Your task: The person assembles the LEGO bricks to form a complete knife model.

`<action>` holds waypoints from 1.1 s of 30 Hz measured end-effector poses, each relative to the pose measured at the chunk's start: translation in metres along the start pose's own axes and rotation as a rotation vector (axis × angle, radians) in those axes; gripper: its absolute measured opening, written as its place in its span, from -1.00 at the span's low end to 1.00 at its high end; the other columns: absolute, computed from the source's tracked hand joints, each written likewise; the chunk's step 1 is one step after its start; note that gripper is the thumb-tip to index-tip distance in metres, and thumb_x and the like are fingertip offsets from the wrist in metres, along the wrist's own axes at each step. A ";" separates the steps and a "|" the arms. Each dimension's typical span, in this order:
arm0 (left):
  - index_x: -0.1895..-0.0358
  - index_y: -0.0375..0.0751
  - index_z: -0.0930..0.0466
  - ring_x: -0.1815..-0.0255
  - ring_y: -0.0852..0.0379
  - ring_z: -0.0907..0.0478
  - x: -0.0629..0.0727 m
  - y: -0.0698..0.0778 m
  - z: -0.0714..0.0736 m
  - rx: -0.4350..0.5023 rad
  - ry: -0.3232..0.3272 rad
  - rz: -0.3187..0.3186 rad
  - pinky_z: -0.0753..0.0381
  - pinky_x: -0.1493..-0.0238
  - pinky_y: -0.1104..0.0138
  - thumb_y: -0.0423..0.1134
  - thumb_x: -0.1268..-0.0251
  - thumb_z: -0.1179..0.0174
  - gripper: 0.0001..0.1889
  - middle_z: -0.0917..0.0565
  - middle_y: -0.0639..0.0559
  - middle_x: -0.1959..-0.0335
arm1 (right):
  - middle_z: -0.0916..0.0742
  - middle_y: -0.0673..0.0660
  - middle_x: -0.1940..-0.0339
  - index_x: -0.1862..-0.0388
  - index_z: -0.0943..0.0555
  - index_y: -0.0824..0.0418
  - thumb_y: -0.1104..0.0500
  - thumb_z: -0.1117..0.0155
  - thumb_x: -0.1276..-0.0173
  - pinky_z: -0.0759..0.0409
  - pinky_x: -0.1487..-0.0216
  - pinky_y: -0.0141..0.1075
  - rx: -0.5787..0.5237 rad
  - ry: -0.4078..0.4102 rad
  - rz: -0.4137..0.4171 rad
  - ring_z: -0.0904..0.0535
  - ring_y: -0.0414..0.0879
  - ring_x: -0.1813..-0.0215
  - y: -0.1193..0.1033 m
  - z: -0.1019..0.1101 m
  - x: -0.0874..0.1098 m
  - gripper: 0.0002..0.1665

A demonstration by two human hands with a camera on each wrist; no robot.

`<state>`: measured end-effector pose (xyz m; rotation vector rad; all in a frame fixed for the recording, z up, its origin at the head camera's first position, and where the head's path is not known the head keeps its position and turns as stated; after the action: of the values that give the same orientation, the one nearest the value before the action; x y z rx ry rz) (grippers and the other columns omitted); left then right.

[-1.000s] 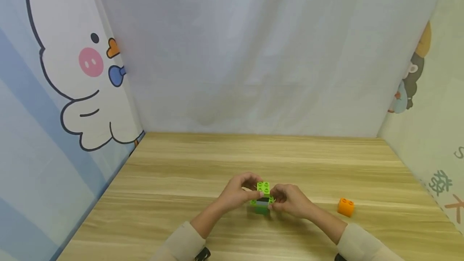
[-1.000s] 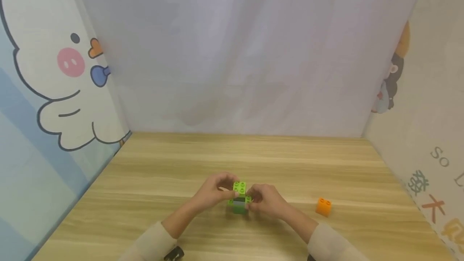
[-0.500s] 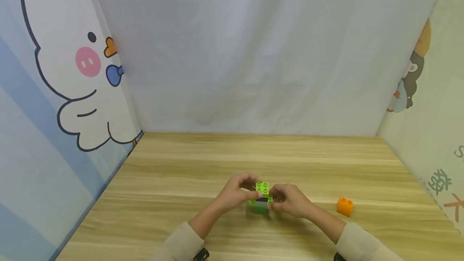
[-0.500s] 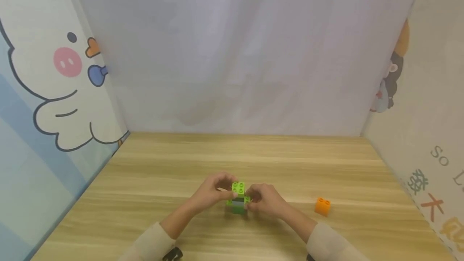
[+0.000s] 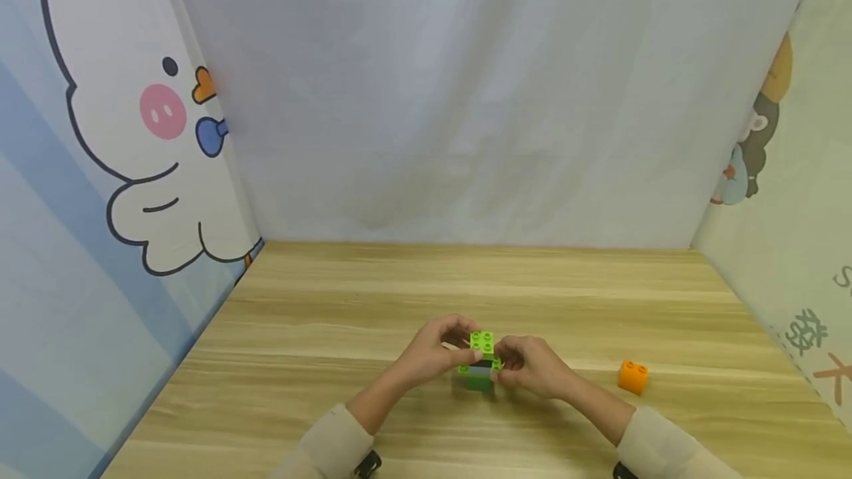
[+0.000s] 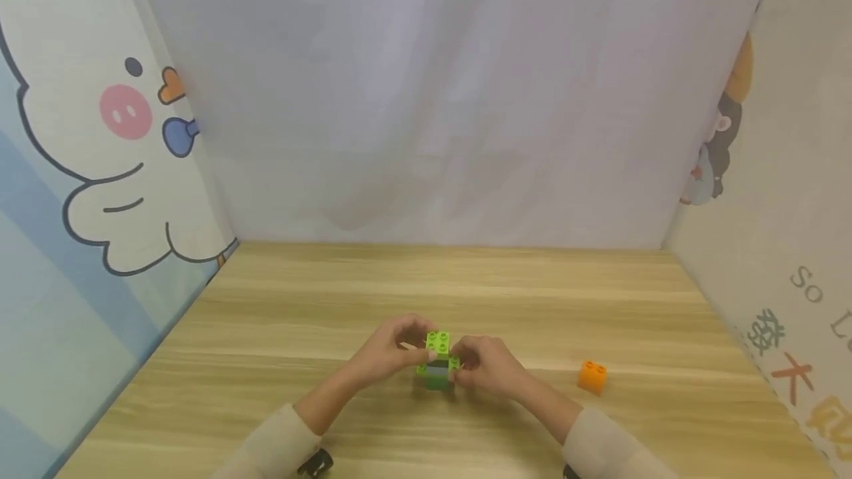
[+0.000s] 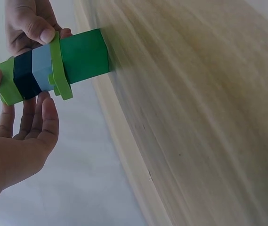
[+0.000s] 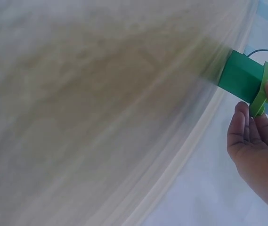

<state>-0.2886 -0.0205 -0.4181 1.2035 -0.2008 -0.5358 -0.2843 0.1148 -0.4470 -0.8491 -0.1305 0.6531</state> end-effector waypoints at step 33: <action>-0.09 -0.32 -0.49 0.03 -0.17 -0.50 0.002 -0.024 0.011 -0.025 -0.068 0.013 -0.53 0.08 0.23 -0.36 0.01 -0.38 -0.49 -0.55 -0.20 0.01 | -0.63 0.00 0.38 0.17 -0.57 0.39 0.23 -0.39 -0.13 -0.55 0.35 -0.37 0.025 0.019 -0.014 -0.53 -0.20 0.39 -0.003 0.001 -0.002 -0.67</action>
<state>-0.2983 -0.0365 -0.4371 1.1596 -0.2585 -0.5669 -0.2848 0.1126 -0.4443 -0.8297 -0.1105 0.6323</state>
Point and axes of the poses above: each hand's wrist, its own x-axis away from the middle knuckle, its own z-axis out of the back of the hand, y = z × x, the point moved 8 cm from there along -x, towards the middle knuckle
